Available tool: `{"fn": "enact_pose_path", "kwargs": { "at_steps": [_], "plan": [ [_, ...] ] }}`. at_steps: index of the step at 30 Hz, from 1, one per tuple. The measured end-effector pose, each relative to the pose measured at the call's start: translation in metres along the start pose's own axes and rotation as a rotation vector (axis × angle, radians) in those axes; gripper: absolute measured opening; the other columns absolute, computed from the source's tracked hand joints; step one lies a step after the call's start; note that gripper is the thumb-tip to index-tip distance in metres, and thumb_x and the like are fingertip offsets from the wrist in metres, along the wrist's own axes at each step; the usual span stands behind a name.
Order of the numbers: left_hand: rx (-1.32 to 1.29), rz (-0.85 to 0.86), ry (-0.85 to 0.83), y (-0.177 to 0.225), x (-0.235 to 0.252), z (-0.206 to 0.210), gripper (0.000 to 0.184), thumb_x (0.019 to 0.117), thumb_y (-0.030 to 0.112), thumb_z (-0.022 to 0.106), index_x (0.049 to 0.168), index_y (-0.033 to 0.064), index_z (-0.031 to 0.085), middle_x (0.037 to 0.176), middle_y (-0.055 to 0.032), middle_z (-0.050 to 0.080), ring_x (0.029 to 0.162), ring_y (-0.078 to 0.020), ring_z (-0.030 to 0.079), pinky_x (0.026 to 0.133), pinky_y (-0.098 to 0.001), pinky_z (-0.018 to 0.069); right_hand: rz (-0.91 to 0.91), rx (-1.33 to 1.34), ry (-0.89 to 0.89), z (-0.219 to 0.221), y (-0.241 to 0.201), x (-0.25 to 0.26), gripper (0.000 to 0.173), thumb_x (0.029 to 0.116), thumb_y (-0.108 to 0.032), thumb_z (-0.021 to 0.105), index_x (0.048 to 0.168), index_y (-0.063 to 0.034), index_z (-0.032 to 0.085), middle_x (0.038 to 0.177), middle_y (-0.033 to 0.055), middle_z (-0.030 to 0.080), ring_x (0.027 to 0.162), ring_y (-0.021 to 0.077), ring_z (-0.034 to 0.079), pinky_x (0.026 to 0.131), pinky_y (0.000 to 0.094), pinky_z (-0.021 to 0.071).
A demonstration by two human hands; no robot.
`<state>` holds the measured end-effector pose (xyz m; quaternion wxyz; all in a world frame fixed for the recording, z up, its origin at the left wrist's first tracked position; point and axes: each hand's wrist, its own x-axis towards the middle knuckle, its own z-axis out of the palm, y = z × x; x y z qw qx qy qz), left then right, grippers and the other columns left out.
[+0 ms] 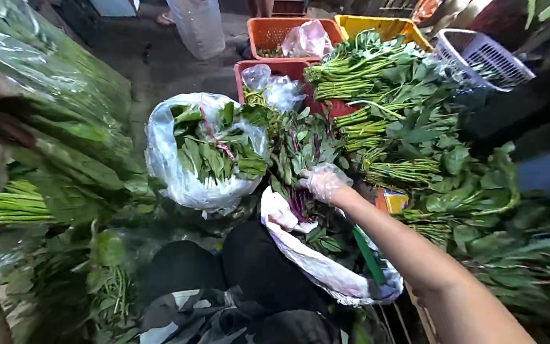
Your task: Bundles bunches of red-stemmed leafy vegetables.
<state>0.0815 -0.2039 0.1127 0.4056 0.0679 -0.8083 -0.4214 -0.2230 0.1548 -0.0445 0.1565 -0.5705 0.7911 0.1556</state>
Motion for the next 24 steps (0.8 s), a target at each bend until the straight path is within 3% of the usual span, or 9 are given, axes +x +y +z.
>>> {"fn": "enact_pose_path", "kwargs": {
  "at_steps": [1,4,7,10,12,15,17,21,24],
  "plan": [
    [-0.160,-0.007,-0.030,-0.002,0.002,0.007,0.014,0.1060,0.015,0.046,0.106,0.0141,0.060,0.095,0.0101,0.064,0.089,-0.0001,0.063,0.085,-0.0175,0.0535,-0.020,-0.041,0.045,0.004,0.005,0.002,0.044,0.0881,-0.007,0.071,0.128,-0.0272,0.071,0.136,0.0059,0.064,0.120,0.0366,0.062,0.103,0.0599,0.0480],
    [-0.528,-0.196,-0.053,0.000,0.002,0.037,0.019,0.1025,0.016,0.043,0.107,0.0231,0.060,0.082,0.0118,0.061,0.076,-0.0022,0.063,0.077,-0.0184,0.0560,-0.062,-0.094,0.131,0.011,0.014,0.009,0.041,0.0890,-0.003,0.069,0.126,-0.0188,0.070,0.129,0.0096,0.067,0.115,0.0377,0.064,0.096,0.0596,0.0514],
    [-0.428,-0.319,0.008,0.029,-0.004,0.073,0.018,0.1078,0.024,0.042,0.097,0.0275,0.057,0.078,0.0144,0.058,0.072,-0.0019,0.060,0.072,-0.0204,0.0538,-0.106,0.030,0.251,-0.004,0.023,0.000,0.033,0.0905,0.001,0.066,0.119,-0.0133,0.073,0.127,0.0145,0.068,0.116,0.0396,0.064,0.098,0.0617,0.0493],
    [-0.242,-0.245,0.040,0.044,0.003,0.094,0.010,0.1072,0.026,0.045,0.107,0.0238,0.055,0.083,0.0164,0.064,0.073,-0.0009,0.063,0.070,-0.0208,0.0572,-0.174,0.451,0.974,-0.048,0.040,-0.030,0.018,0.0906,0.005,0.062,0.101,0.0018,0.076,0.103,0.0204,0.074,0.098,0.0327,0.072,0.090,0.0531,0.0577],
    [-0.204,-0.271,0.012,0.046,0.008,0.106,0.018,0.1062,0.025,0.046,0.121,0.0177,0.053,0.087,0.0159,0.064,0.076,0.0004,0.064,0.072,-0.0205,0.0580,-0.101,0.554,1.181,-0.101,0.057,-0.058,0.023,0.0969,-0.006,0.062,0.113,0.0070,0.071,0.109,0.0199,0.073,0.099,0.0206,0.071,0.093,0.0376,0.0584],
    [-0.207,-0.288,-0.075,0.052,0.022,0.134,0.028,0.1057,0.020,0.045,0.131,0.0118,0.054,0.086,0.0136,0.061,0.075,0.0003,0.062,0.073,-0.0207,0.0560,0.096,0.583,1.093,-0.172,0.068,-0.091,0.035,0.0960,-0.021,0.064,0.121,0.0021,0.069,0.111,0.0158,0.072,0.094,0.0125,0.068,0.087,0.0312,0.0551],
    [-0.225,-0.308,-0.115,0.057,0.031,0.156,0.025,0.1064,0.019,0.044,0.127,0.0100,0.056,0.084,0.0115,0.061,0.074,0.0003,0.062,0.072,-0.0199,0.0556,0.151,0.727,0.972,-0.198,0.058,-0.093,0.028,0.0955,-0.017,0.066,0.120,-0.0033,0.068,0.103,0.0053,0.069,0.082,0.0033,0.064,0.077,0.0242,0.0559],
    [-0.247,-0.459,-0.127,0.084,0.044,0.187,0.024,0.1095,0.023,0.045,0.125,0.0069,0.054,0.082,0.0068,0.064,0.071,-0.0006,0.063,0.067,-0.0188,0.0540,-0.004,1.009,0.815,-0.210,0.028,-0.075,0.021,0.0994,-0.006,0.058,0.119,-0.0007,0.063,0.092,-0.0007,0.067,0.073,0.0017,0.064,0.068,0.0206,0.0567],
    [-0.318,-0.479,-0.172,0.089,0.054,0.193,0.025,0.1108,0.022,0.039,0.127,0.0057,0.051,0.089,0.0027,0.066,0.077,-0.0042,0.066,0.072,-0.0217,0.0556,-0.139,1.211,0.696,-0.205,0.003,-0.057,0.022,0.1009,-0.002,0.052,0.121,-0.0011,0.060,0.091,-0.0012,0.068,0.072,0.0037,0.065,0.067,0.0212,0.0576]
  ]
}}
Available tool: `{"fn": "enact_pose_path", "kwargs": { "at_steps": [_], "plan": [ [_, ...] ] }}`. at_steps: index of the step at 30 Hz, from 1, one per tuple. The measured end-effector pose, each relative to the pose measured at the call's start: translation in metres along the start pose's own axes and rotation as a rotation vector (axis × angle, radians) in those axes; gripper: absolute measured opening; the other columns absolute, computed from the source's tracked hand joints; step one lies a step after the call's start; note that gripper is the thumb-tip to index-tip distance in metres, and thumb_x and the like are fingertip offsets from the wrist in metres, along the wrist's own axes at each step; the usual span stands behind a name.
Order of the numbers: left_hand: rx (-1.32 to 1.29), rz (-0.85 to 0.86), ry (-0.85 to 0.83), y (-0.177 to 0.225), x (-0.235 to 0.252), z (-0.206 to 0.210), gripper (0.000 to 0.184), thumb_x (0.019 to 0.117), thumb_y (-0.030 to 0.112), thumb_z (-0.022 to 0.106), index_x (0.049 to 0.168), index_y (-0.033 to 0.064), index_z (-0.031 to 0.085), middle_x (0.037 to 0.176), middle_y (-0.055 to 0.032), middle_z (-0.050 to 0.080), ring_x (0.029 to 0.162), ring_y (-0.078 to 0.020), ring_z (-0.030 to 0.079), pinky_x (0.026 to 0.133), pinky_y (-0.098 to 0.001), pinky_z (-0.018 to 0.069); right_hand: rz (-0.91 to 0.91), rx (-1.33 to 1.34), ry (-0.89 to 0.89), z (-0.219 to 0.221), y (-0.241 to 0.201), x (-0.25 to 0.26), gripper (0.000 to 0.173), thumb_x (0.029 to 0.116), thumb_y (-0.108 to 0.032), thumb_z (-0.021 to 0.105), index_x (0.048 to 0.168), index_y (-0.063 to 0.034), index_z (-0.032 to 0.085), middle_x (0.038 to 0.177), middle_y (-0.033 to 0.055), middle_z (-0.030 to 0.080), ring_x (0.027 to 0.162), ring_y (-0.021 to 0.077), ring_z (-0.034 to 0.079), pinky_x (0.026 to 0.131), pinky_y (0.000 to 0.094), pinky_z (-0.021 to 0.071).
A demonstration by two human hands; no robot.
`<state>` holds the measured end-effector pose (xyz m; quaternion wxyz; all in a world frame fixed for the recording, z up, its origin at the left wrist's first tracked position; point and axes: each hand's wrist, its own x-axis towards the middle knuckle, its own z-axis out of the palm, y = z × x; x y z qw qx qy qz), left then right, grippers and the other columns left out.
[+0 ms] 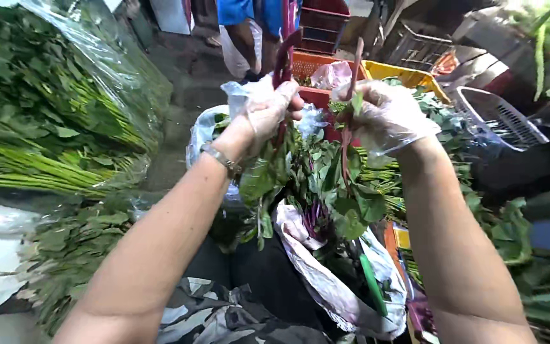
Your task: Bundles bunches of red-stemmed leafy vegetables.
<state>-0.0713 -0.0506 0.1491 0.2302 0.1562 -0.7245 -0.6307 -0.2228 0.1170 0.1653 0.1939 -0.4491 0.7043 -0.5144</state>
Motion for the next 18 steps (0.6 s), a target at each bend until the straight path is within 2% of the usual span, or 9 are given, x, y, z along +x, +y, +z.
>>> {"fn": "enact_pose_path", "kwargs": {
  "at_steps": [2,4,6,8,10,12,14,16,18],
  "plan": [
    [-0.044,0.002,-0.021,-0.005,0.004,0.000,0.020,0.1087,0.016,0.042,0.120,0.0049,0.054,0.091,-0.0004,0.068,0.080,-0.0065,0.067,0.074,-0.0238,0.0557,-0.009,0.079,-0.038,0.022,0.004,0.006,0.023,0.1009,-0.002,0.051,0.121,-0.0010,0.062,0.094,0.0010,0.069,0.073,0.0068,0.066,0.065,0.0247,0.0586],
    [-0.013,-0.040,-0.026,-0.012,0.005,-0.002,0.018,0.1053,0.012,0.048,0.121,0.0062,0.056,0.095,-0.0011,0.062,0.081,-0.0066,0.061,0.073,-0.0240,0.0525,-0.063,0.071,-0.079,0.041,0.007,0.012,0.023,0.0998,-0.003,0.054,0.119,-0.0031,0.066,0.104,0.0019,0.072,0.079,0.0062,0.068,0.068,0.0248,0.0597],
    [0.051,-0.089,-0.036,-0.022,0.006,-0.007,0.026,0.1044,0.016,0.052,0.128,0.0070,0.055,0.102,-0.0042,0.061,0.087,-0.0096,0.061,0.077,-0.0280,0.0531,-0.132,-0.021,-0.050,0.057,0.012,0.019,0.022,0.0977,-0.005,0.059,0.117,-0.0015,0.069,0.105,0.0044,0.072,0.081,0.0053,0.067,0.072,0.0251,0.0586],
    [0.091,-0.116,-0.047,-0.031,0.007,-0.011,0.036,0.1049,0.022,0.051,0.138,0.0070,0.047,0.110,-0.0088,0.061,0.095,-0.0140,0.062,0.082,-0.0339,0.0542,-0.084,-0.045,0.024,0.073,0.006,0.022,0.024,0.0915,-0.003,0.067,0.115,0.0003,0.065,0.097,0.0070,0.068,0.073,0.0069,0.065,0.065,0.0256,0.0581],
    [0.144,-0.083,-0.059,-0.032,0.005,-0.014,0.040,0.1075,0.023,0.046,0.144,0.0065,0.041,0.114,-0.0103,0.061,0.098,-0.0133,0.063,0.084,-0.0330,0.0545,0.022,0.049,0.059,0.085,-0.003,0.024,0.039,0.0879,0.003,0.070,0.125,0.0014,0.057,0.103,0.0140,0.065,0.072,0.0148,0.069,0.063,0.0314,0.0623],
    [0.171,-0.019,-0.102,-0.032,0.001,-0.019,0.038,0.1099,0.021,0.040,0.145,0.0053,0.041,0.115,-0.0070,0.060,0.099,-0.0068,0.062,0.085,-0.0259,0.0533,0.026,0.130,0.105,0.091,-0.004,0.026,0.030,0.0879,0.005,0.070,0.116,0.0026,0.059,0.094,0.0131,0.068,0.066,0.0167,0.071,0.059,0.0330,0.0642],
    [0.164,0.001,-0.130,-0.030,-0.002,-0.020,0.033,0.1100,0.020,0.040,0.139,0.0056,0.045,0.110,-0.0035,0.061,0.095,-0.0028,0.061,0.083,-0.0215,0.0526,-0.032,0.137,0.126,0.092,-0.001,0.028,0.018,0.0874,0.003,0.070,0.103,0.0021,0.062,0.087,0.0080,0.068,0.063,0.0112,0.068,0.059,0.0290,0.0623],
    [0.238,-0.025,-0.128,-0.026,-0.003,-0.019,0.036,0.1101,0.024,0.042,0.141,0.0045,0.044,0.112,-0.0061,0.061,0.096,-0.0055,0.061,0.085,-0.0250,0.0519,-0.203,0.034,0.132,0.090,0.010,0.033,0.015,0.0827,0.001,0.072,0.097,0.0005,0.068,0.089,0.0032,0.068,0.073,0.0032,0.064,0.069,0.0223,0.0566],
    [0.266,-0.038,-0.144,-0.026,-0.005,-0.020,0.042,0.1093,0.026,0.043,0.144,0.0033,0.042,0.114,-0.0077,0.063,0.098,-0.0078,0.063,0.087,-0.0278,0.0532,-0.401,-0.177,0.125,0.084,0.021,0.040,0.015,0.0833,-0.008,0.076,0.097,-0.0016,0.075,0.098,0.0068,0.074,0.092,0.0091,0.068,0.088,0.0306,0.0549]
  ]
}}
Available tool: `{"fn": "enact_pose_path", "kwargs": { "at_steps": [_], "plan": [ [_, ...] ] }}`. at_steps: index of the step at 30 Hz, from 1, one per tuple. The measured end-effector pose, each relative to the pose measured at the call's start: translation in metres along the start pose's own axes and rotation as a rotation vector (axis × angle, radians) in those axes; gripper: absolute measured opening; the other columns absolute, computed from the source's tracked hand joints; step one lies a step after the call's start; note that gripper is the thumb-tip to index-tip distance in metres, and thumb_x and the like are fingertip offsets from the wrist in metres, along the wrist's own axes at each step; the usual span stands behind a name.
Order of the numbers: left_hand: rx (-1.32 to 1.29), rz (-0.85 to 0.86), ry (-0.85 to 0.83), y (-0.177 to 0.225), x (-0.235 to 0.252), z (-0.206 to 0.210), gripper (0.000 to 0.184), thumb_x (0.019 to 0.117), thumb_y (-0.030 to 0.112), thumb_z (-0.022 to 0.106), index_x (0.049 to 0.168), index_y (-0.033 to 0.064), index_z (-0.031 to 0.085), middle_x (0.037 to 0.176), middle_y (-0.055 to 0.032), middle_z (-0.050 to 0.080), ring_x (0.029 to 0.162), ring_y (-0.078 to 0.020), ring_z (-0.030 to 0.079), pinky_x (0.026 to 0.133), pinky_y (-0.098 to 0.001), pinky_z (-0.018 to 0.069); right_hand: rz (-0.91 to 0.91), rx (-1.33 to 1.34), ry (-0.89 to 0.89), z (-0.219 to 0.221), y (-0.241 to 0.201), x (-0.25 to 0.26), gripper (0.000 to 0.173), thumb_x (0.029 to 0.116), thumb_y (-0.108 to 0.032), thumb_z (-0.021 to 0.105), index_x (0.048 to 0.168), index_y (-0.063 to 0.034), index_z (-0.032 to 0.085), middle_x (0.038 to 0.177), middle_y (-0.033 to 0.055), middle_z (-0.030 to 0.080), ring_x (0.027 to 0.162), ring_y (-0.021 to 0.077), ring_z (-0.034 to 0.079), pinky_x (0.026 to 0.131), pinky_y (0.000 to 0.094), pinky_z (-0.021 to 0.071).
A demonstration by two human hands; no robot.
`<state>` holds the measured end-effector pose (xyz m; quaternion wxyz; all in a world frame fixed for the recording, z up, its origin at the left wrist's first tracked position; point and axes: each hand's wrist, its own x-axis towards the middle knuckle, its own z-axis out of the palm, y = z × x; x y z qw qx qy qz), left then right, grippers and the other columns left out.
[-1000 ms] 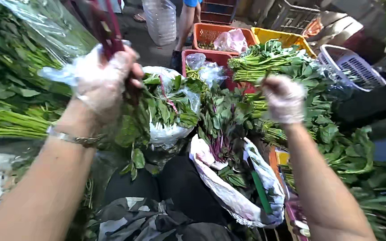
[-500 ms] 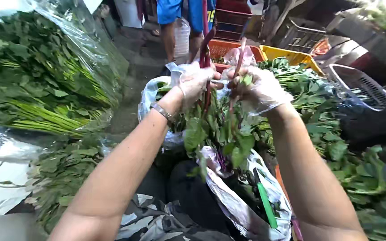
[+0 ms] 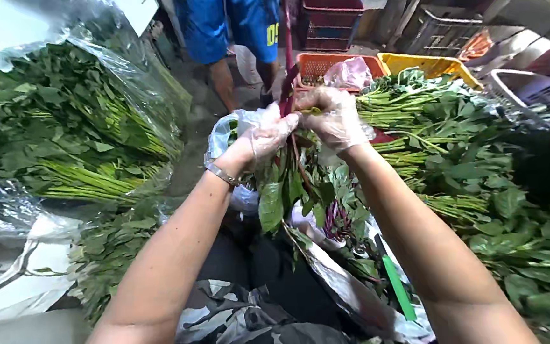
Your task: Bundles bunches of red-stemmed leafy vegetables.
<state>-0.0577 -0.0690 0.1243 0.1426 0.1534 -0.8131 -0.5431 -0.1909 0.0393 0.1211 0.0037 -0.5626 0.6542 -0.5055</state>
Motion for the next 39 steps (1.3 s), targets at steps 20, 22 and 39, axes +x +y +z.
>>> {"fn": "enact_pose_path", "kwargs": {
  "at_steps": [20,22,39],
  "plan": [
    [-0.129,0.229,0.159,-0.052,-0.068,-0.109,0.013,0.1084,0.030,0.038,0.113,0.0290,0.051,0.084,0.0161,0.055,0.073,-0.0010,0.060,0.073,-0.0205,0.0555,0.968,-0.747,-0.625,0.003,0.117,-0.184,0.046,0.0970,-0.056,0.061,0.112,-0.0146,0.076,0.115,0.0194,0.072,0.115,0.0419,0.065,0.097,0.0687,0.0472],
    [-0.089,0.174,0.192,-0.042,-0.065,-0.085,0.011,0.1049,0.026,0.040,0.113,0.0291,0.046,0.082,0.0184,0.054,0.072,0.0014,0.058,0.072,-0.0192,0.0544,1.018,-0.699,-0.590,0.011,0.115,-0.179,0.039,0.0970,-0.046,0.064,0.114,-0.0123,0.074,0.117,0.0217,0.070,0.116,0.0438,0.063,0.097,0.0698,0.0459],
    [0.019,0.176,0.152,-0.025,-0.049,-0.036,0.034,0.1066,0.017,0.043,0.140,0.0102,0.046,0.088,0.0088,0.058,0.073,0.0020,0.059,0.071,-0.0182,0.0535,0.463,-0.020,0.085,-0.152,0.043,-0.150,0.031,0.0941,-0.007,0.058,0.123,-0.0005,0.066,0.110,0.0032,0.070,0.083,0.0036,0.067,0.075,0.0226,0.0579]
  ]
}}
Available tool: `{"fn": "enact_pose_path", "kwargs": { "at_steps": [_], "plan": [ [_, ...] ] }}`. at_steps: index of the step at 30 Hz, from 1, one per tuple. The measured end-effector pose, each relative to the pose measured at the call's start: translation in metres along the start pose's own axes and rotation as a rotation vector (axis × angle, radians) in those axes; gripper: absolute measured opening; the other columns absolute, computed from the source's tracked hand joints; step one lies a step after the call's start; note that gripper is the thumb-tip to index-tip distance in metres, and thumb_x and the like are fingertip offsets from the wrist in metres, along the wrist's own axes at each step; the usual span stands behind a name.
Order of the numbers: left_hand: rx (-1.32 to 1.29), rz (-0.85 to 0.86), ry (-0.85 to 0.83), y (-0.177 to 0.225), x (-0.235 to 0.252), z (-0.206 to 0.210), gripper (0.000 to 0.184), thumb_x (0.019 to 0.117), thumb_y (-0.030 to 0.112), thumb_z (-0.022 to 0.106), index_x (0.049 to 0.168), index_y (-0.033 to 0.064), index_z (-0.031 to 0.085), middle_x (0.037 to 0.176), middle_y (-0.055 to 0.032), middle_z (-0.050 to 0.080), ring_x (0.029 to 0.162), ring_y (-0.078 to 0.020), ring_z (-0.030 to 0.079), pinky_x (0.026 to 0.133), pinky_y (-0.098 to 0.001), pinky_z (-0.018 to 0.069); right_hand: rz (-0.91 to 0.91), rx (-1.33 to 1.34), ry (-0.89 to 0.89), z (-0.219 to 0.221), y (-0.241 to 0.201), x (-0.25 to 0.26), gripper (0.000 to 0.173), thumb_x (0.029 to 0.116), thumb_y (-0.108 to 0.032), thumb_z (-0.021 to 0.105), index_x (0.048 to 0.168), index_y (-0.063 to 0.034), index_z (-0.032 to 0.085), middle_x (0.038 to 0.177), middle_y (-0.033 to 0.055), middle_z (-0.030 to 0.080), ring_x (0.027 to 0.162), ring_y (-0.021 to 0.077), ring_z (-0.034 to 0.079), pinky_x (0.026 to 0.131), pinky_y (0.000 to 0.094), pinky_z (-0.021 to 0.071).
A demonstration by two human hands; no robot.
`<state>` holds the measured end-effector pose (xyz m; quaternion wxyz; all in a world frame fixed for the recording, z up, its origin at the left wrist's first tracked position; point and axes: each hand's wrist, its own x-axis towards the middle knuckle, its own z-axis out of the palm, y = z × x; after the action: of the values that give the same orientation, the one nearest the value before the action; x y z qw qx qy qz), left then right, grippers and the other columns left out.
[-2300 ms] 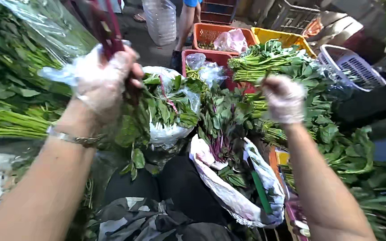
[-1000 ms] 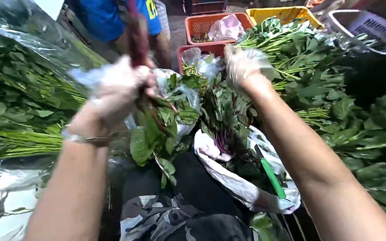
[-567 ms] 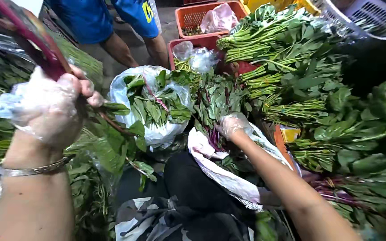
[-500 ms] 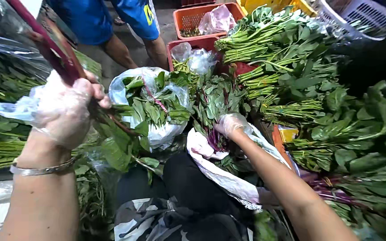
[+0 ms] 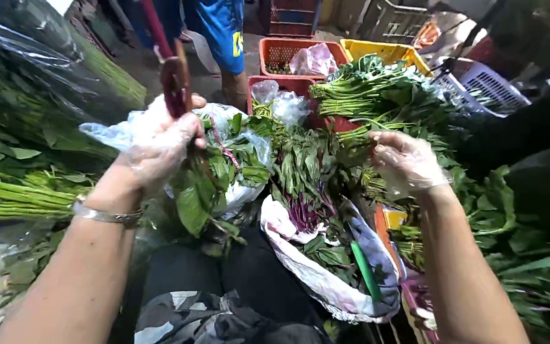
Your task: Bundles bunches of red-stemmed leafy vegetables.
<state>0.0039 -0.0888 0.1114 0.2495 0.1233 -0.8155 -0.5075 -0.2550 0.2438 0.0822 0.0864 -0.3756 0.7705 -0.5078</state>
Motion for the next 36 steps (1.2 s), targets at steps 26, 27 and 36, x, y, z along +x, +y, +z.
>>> {"fn": "enact_pose_path", "kwargs": {
  "at_steps": [26,27,36],
  "plan": [
    [-0.106,-0.069,-0.312,0.010,0.029,0.084,0.025,0.1084,0.026,0.048,0.126,0.0110,0.056,0.082,0.0057,0.062,0.066,-0.0004,0.056,0.059,-0.0164,0.0461,-0.538,-0.267,0.043,0.112,-0.059,0.062,0.015,0.0938,-0.005,0.065,0.099,-0.0004,0.078,0.095,0.0110,0.076,0.088,0.0183,0.071,0.086,0.0385,0.0556],
    [-0.081,-0.079,-0.326,0.017,0.026,0.082,0.025,0.1086,0.023,0.048,0.128,0.0096,0.056,0.082,0.0051,0.061,0.066,0.0000,0.055,0.059,-0.0160,0.0458,-0.619,-0.448,0.147,0.104,-0.054,0.071,0.015,0.0932,-0.007,0.066,0.099,-0.0040,0.079,0.097,0.0147,0.076,0.090,0.0279,0.073,0.087,0.0487,0.0559],
    [-0.184,-0.030,-0.108,0.008,0.032,0.052,0.029,0.1026,0.029,0.051,0.128,0.0159,0.056,0.093,0.0102,0.070,0.075,0.0015,0.065,0.067,-0.0164,0.0548,0.091,-0.742,-0.204,0.079,-0.042,0.064,0.059,0.0991,-0.022,0.062,0.155,-0.0168,0.045,0.140,0.0186,0.060,0.122,0.0366,0.062,0.102,0.0580,0.0490]
  ]
}}
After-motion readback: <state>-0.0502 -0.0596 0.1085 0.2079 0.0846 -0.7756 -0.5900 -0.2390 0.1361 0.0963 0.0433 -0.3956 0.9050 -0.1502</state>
